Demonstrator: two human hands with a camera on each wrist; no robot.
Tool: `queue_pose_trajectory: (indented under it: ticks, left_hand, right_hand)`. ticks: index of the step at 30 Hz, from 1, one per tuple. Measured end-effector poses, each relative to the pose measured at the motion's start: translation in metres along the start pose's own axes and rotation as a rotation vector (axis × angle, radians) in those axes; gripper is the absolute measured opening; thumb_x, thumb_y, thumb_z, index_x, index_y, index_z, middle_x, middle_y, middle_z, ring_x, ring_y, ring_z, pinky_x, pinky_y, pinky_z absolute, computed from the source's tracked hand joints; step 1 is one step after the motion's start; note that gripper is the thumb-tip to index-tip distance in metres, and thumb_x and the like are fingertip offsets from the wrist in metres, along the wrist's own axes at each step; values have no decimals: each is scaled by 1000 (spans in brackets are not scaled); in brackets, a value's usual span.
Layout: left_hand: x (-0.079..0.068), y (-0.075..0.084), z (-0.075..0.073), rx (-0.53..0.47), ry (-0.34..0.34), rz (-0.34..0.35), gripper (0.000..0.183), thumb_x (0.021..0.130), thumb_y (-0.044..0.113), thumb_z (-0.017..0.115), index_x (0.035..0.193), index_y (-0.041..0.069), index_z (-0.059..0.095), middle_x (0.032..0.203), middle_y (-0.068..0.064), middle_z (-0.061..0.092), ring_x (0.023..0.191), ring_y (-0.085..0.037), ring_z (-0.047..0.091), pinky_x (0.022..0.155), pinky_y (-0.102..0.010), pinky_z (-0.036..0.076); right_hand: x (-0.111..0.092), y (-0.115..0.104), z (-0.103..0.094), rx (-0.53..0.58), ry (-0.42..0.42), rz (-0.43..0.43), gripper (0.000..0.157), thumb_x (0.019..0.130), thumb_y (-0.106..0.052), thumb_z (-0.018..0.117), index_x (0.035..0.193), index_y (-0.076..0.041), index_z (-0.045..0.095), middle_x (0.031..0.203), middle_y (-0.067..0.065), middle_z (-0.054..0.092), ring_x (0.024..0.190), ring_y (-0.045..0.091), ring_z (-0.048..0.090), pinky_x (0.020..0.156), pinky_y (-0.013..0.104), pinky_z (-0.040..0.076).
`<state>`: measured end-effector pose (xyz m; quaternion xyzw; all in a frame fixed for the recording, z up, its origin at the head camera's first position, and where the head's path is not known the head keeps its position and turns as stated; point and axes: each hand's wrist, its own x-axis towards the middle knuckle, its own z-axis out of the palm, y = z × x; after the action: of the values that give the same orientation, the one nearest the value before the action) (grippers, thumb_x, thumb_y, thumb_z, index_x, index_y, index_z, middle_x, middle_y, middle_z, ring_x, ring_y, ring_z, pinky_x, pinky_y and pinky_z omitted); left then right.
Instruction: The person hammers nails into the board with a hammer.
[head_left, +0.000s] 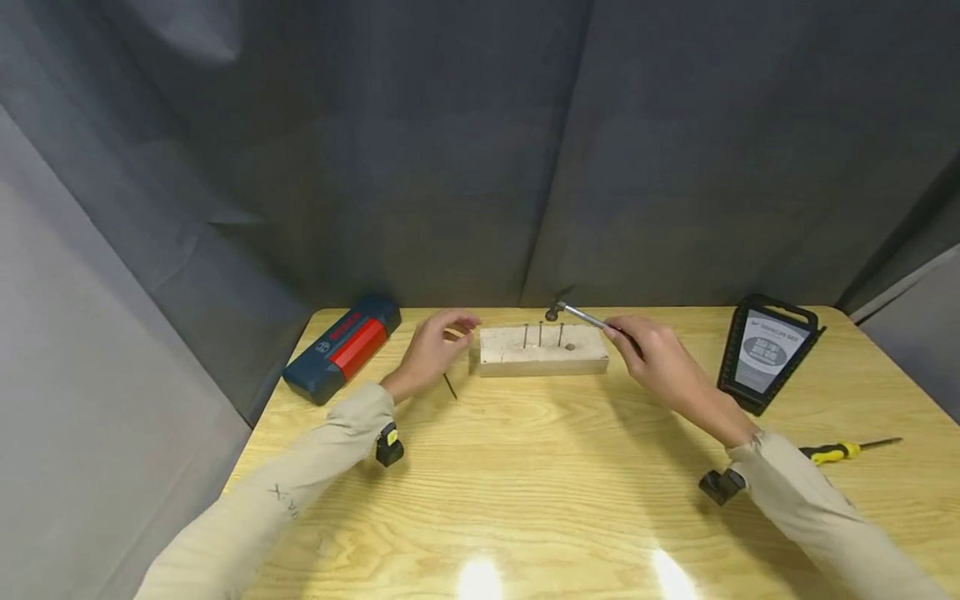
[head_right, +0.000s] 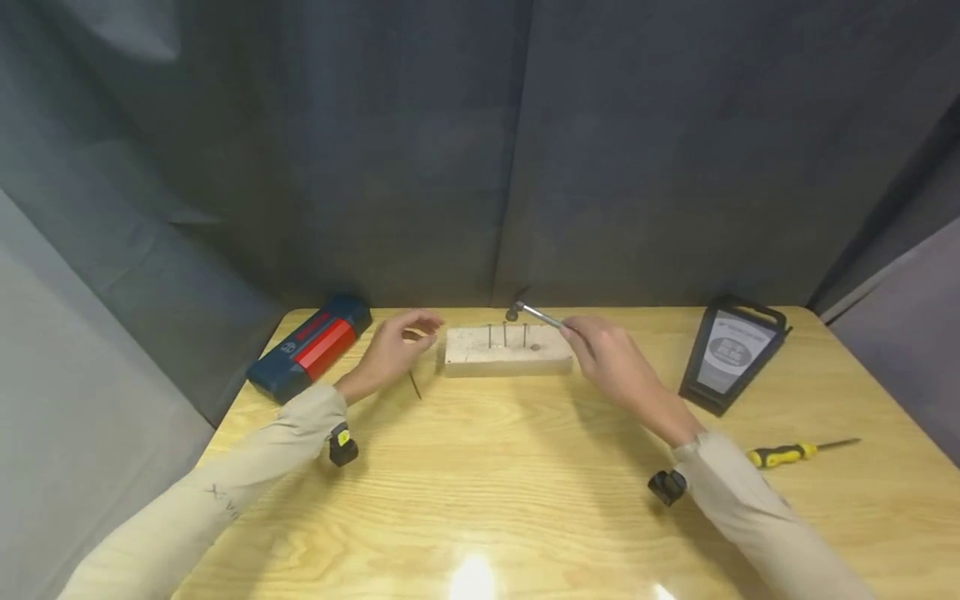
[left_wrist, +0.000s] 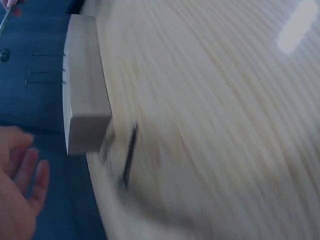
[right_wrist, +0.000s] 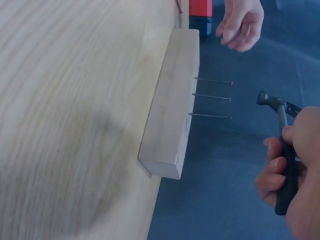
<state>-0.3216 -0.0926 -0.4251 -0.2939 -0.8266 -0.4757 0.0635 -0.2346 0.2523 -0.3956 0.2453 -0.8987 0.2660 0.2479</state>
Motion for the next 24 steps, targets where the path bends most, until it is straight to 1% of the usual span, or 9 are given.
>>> queue_pose_trajectory:
  ticks: [2, 4, 7, 9, 13, 17, 19, 21, 24]
  left_hand:
    - [-5, 0, -12, 22, -83, -22, 25, 99, -2, 68, 123, 4, 72, 122, -12, 72, 112, -32, 68, 94, -47, 59]
    - [-10, 1, -21, 20, -120, -74, 23, 99, -2, 69, 121, 1, 72, 122, -16, 72, 113, -35, 68, 95, -48, 59]
    - [-17, 0, -27, 32, -92, -215, 20, 97, 4, 73, 117, -1, 72, 116, -20, 72, 106, -34, 70, 88, -41, 60]
    - [-23, -4, -27, 61, -63, -322, 23, 96, 10, 75, 115, -2, 71, 109, -20, 74, 97, -33, 72, 78, -34, 59]
    - [-32, -14, -20, 162, -96, -481, 35, 95, 25, 79, 114, -1, 66, 98, -14, 74, 77, -29, 72, 62, -26, 51]
    - [-37, -18, -11, 305, -121, -502, 35, 93, 34, 82, 99, 4, 66, 87, -7, 70, 66, -20, 61, 59, -25, 45]
    - [-36, -18, -8, 375, -138, -496, 36, 92, 36, 82, 86, 4, 68, 74, -2, 64, 61, -14, 52, 55, -24, 38]
    - [-34, -17, -8, 401, -162, -501, 39, 92, 35, 82, 74, 3, 69, 61, 2, 57, 54, -13, 49, 51, -23, 32]
    - [-31, -15, -10, 386, -214, -518, 43, 95, 30, 80, 63, 3, 70, 47, 2, 50, 44, -14, 55, 46, -21, 34]
  right_hand:
    - [0, 0, 3, -8, 15, 5, 16, 106, -4, 60, 115, 0, 72, 83, 3, 63, 61, 9, 43, 53, 25, 37]
    - [-1, 1, 5, -8, 27, 27, 16, 107, -6, 60, 115, 1, 72, 82, 3, 62, 60, 10, 43, 53, 26, 38]
    - [0, 1, 7, -7, 44, 55, 18, 107, -8, 59, 116, 2, 71, 83, 4, 63, 60, 12, 45, 53, 27, 39]
    - [0, 1, 9, -8, 47, 70, 18, 107, -8, 60, 116, 2, 71, 84, 5, 63, 60, 13, 45, 53, 27, 39]
    - [-1, 0, 12, -9, 46, 83, 17, 107, -8, 61, 114, 2, 72, 83, 5, 62, 60, 13, 45, 53, 27, 38]
    - [-2, -1, 16, 3, 39, 89, 17, 107, -9, 61, 114, 2, 72, 83, 5, 63, 60, 12, 46, 53, 27, 39]
    - [-3, -1, 18, 11, 33, 90, 18, 107, -9, 60, 115, 3, 72, 84, 6, 64, 60, 12, 46, 52, 26, 39]
    - [-4, -2, 18, 22, 25, 95, 19, 107, -9, 60, 116, 3, 72, 84, 7, 64, 59, 13, 45, 51, 26, 39]
    - [-5, -2, 18, 37, 19, 107, 20, 108, -9, 59, 117, 3, 71, 83, 8, 63, 58, 12, 44, 50, 26, 38]
